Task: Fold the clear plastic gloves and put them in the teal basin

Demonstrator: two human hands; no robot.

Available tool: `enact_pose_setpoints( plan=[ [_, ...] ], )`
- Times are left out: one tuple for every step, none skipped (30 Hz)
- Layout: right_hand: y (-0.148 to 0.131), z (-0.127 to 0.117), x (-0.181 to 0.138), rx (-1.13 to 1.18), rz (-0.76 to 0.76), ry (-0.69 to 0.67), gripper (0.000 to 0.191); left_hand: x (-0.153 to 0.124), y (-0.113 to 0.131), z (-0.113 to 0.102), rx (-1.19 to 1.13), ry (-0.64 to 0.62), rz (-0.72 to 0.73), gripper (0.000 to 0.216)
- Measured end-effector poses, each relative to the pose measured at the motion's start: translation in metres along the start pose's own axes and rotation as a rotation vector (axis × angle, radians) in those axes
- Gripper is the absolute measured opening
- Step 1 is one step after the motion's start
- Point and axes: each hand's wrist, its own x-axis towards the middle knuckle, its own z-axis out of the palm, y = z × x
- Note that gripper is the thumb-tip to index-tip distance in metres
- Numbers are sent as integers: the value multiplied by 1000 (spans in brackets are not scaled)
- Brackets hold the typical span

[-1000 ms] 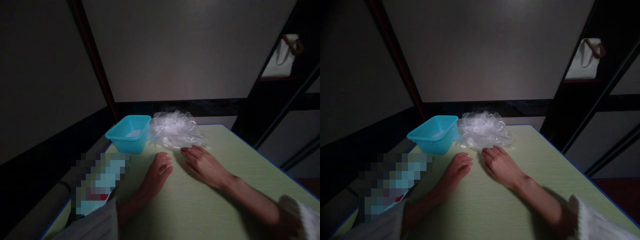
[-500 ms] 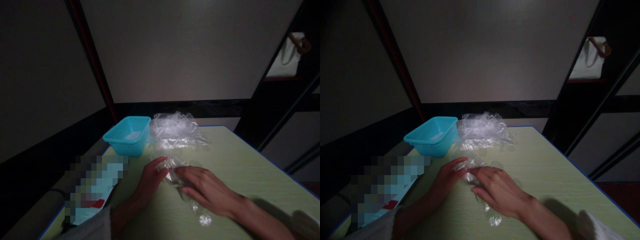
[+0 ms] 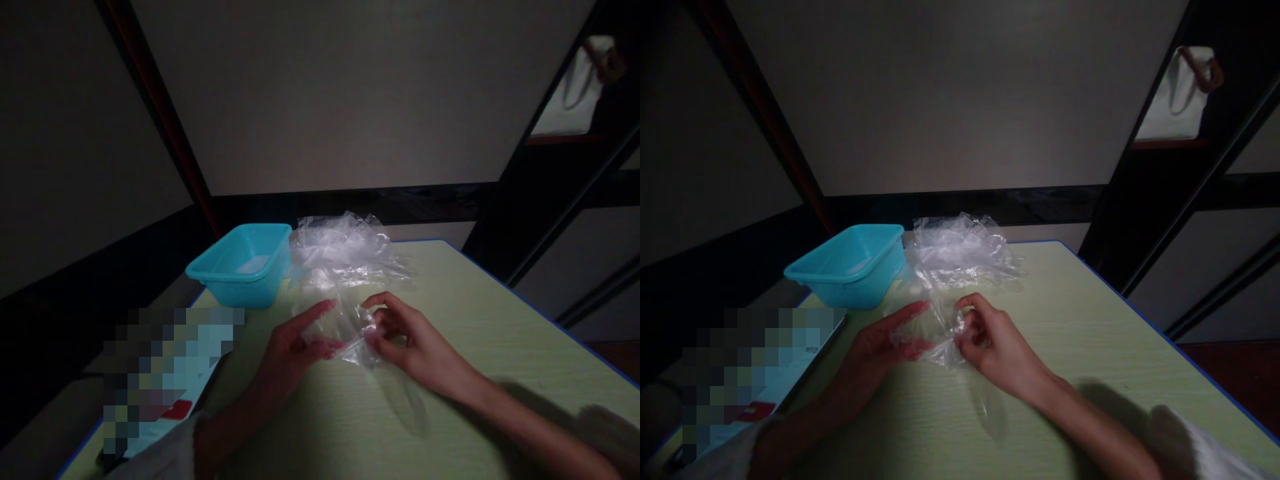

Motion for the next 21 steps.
enact_pose_setpoints(
  plan=[
    [0, -1, 2, 74, 29, -3, 25, 1, 0, -1, -18, 12, 3, 56],
    [0, -3, 3, 136, 54, -3, 26, 1, 0, -1, -32, 25, 5, 55],
    [-1, -4, 5, 188, 74, 0, 27, 1, 0, -1, -37, 34, 1, 54],
    [-1, -5, 6, 232, 97, 6, 28, 1, 1, 0, -33, 37, -5, 54],
    [-1, -6, 7, 270, 121, 15, 30, 0, 2, 0, -21, 32, -10, 55],
    [-1, -7, 7, 296, 146, 24, 32, 0, 3, 1, -7, 21, -11, 56],
    [-1, -7, 8, 311, 168, 32, 33, -1, 4, 2, 7, 3, -15, 58],
    [0, -7, 8, 321, 186, 39, 35, -2, 5, 2, 16, -18, -19, 59],
    [1, -7, 8, 326, 199, 42, 37, -2, 6, 3, 21, -42, -26, 61],
    [2, -7, 8, 327, 205, 44, 39, -2, 6, 3, 22, -62, -35, 64],
    [3, -7, 8, 327, 206, 45, 41, -2, 7, 3, 21, -76, -43, 65],
    [4, -7, 9, 329, 205, 47, 42, -2, 6, 2, 21, -83, -48, 67],
    [5, -7, 9, 335, 203, 49, 42, -1, 6, 2, 23, -80, -49, 68],
    [5, -9, 10, 347, 202, 47, 41, 0, 6, 1, 27, -69, -45, 68],
    [5, -10, 10, 363, 202, 45, 41, 1, 6, 1, 34, -55, -43, 68],
    [5, -12, 11, 383, 204, 40, 40, 1, 6, 0, 39, -40, -40, 68],
    [5, -15, 12, 398, 210, 32, 40, 2, 6, -1, 43, -29, -43, 67],
    [4, -17, 13, 403, 217, 26, 39, 2, 6, -1, 46, -19, -45, 67],
    [3, -19, 13, 395, 220, 27, 39, 3, 7, -1, 49, -11, -47, 67],
    [3, -21, 13, 376, 218, 37, 38, 3, 7, -1, 52, -8, -47, 67],
    [2, -21, 13, 343, 208, 51, 38, 3, 8, -1, 55, -9, -44, 67]
  ],
)
